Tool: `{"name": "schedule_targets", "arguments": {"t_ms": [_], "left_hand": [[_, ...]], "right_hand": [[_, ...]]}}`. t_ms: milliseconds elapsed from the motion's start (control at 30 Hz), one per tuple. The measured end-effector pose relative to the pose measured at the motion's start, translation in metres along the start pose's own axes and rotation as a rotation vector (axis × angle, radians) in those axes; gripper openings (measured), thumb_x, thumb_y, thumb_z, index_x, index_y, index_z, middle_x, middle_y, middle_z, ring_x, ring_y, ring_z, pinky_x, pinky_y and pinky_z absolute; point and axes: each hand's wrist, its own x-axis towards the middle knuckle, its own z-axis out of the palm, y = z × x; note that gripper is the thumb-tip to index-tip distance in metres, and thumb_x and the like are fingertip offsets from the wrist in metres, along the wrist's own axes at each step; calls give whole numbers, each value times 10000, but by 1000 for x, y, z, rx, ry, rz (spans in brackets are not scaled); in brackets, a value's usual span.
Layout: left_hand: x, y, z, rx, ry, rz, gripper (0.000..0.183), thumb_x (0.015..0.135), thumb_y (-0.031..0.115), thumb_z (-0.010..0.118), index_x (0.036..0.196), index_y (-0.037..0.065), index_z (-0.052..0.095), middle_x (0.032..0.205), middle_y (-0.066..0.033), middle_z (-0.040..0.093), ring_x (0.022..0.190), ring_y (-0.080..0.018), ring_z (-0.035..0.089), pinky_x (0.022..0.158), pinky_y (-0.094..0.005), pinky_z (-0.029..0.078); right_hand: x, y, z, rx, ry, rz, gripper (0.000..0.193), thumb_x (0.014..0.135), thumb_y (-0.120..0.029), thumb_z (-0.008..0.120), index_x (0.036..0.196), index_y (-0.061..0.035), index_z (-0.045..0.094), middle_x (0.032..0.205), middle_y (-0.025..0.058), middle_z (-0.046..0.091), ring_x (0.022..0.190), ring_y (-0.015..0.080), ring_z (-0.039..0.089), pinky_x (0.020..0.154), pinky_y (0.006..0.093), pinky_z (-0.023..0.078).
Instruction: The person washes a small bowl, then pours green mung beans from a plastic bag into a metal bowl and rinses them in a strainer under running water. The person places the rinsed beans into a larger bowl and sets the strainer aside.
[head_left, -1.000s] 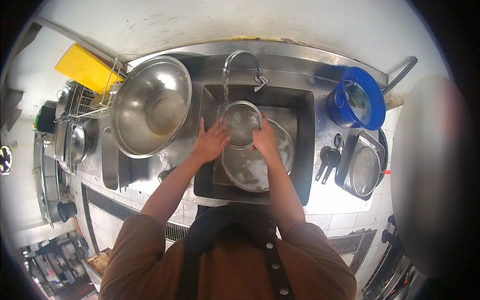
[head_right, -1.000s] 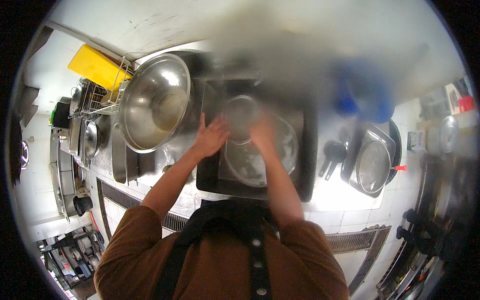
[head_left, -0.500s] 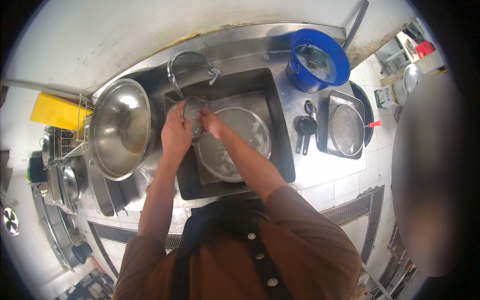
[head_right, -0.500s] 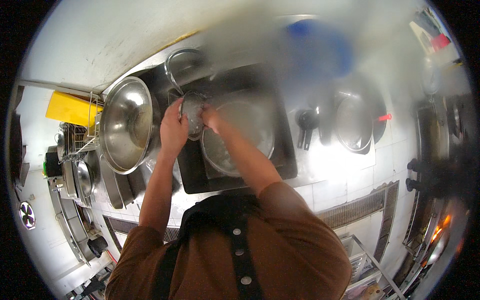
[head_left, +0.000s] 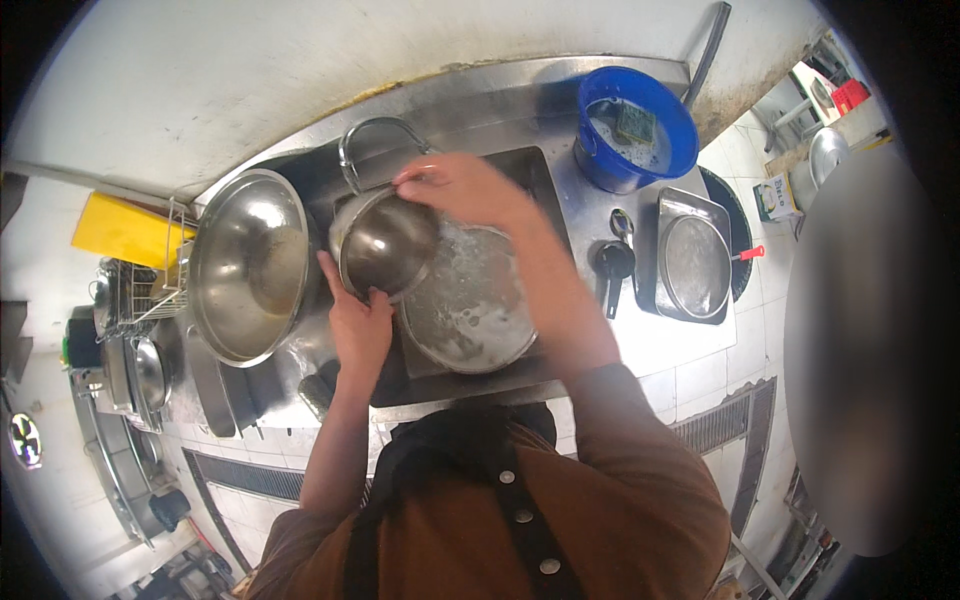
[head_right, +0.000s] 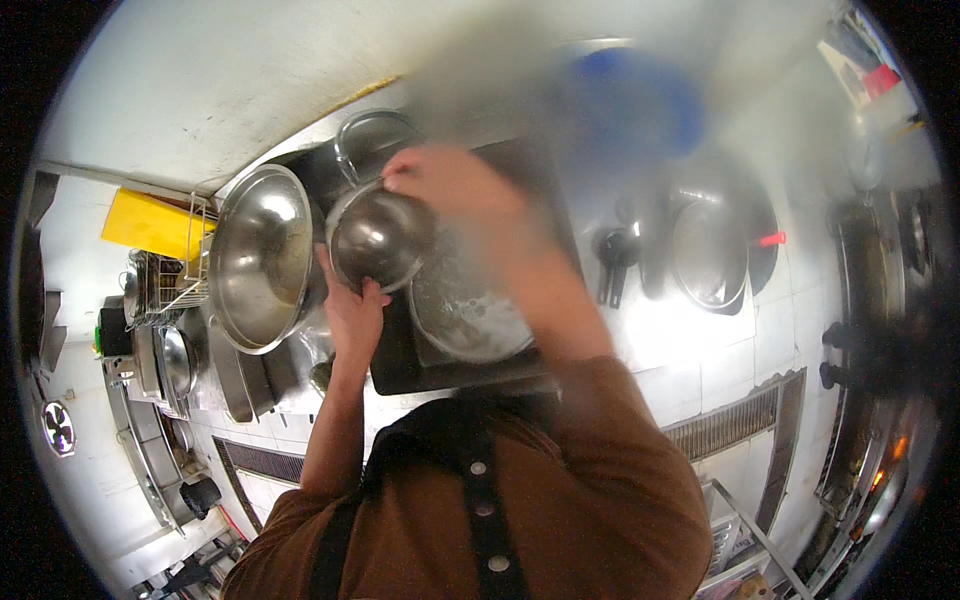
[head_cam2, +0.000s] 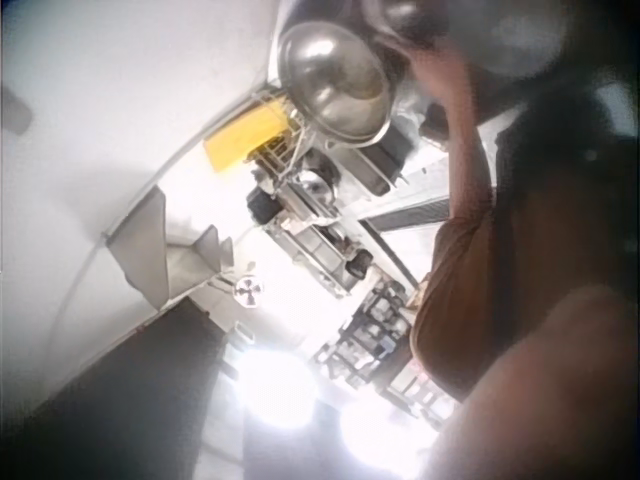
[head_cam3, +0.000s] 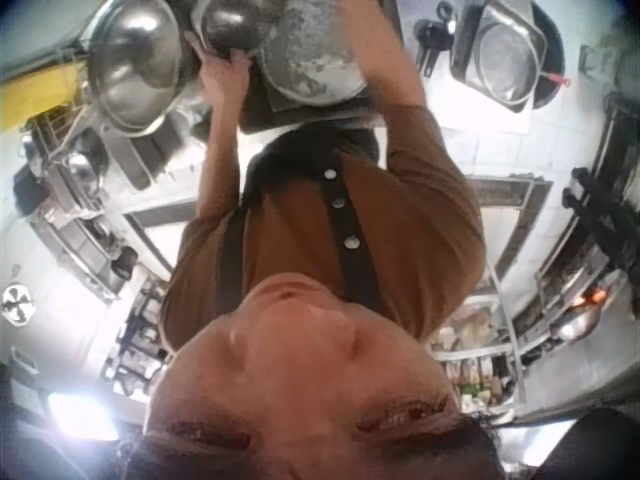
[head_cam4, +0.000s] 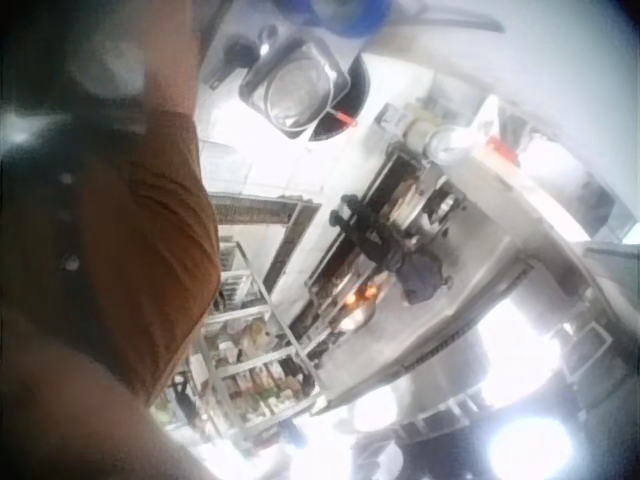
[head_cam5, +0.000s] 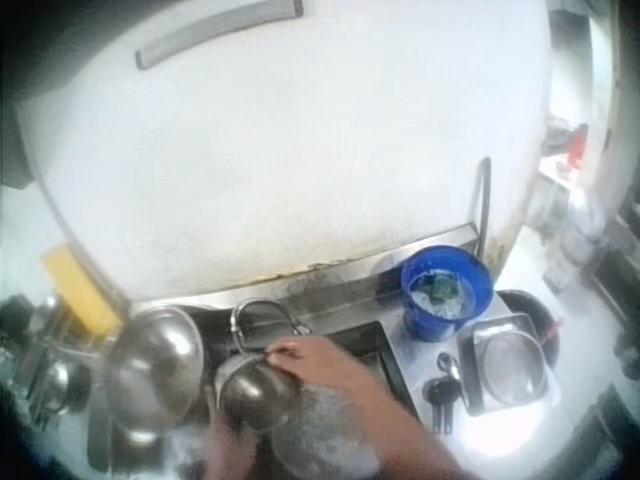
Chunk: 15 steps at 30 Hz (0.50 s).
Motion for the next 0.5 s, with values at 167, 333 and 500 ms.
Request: {"name": "schedule_targets", "arguments": {"t_ms": [167, 333, 500], "left_hand": [[14, -58, 21, -402, -187, -482, 373, 933, 57, 552, 1252, -132, 513, 942, -186, 648, 760, -276, 739, 697, -413, 689], [13, -75, 23, -649, -331, -592, 369, 924, 56, 521, 1235, -142, 491, 913, -181, 636, 828, -365, 768, 728, -423, 685], [74, -109, 30, -817, -278, -640, 332, 899, 11, 507, 1193, -141, 482, 973, -256, 699, 819, -417, 776, 718, -381, 681]], "right_hand": [[-26, 19, -167, -635, 763, 170, 398, 976, -376, 660, 1197, -58, 755, 1167, 191, 759, 1108, 351, 714, 974, 452, 551], [-47, 112, -241, -1012, 817, 933, 574, 902, -380, 727, 1397, -106, 634, 1293, 276, 686, 1262, 453, 631, 1099, 505, 500], [-41, 126, -263, -1019, 477, 730, 537, 847, -269, 755, 1312, -23, 651, 1192, 287, 720, 1167, 439, 686, 1033, 482, 533]]}}
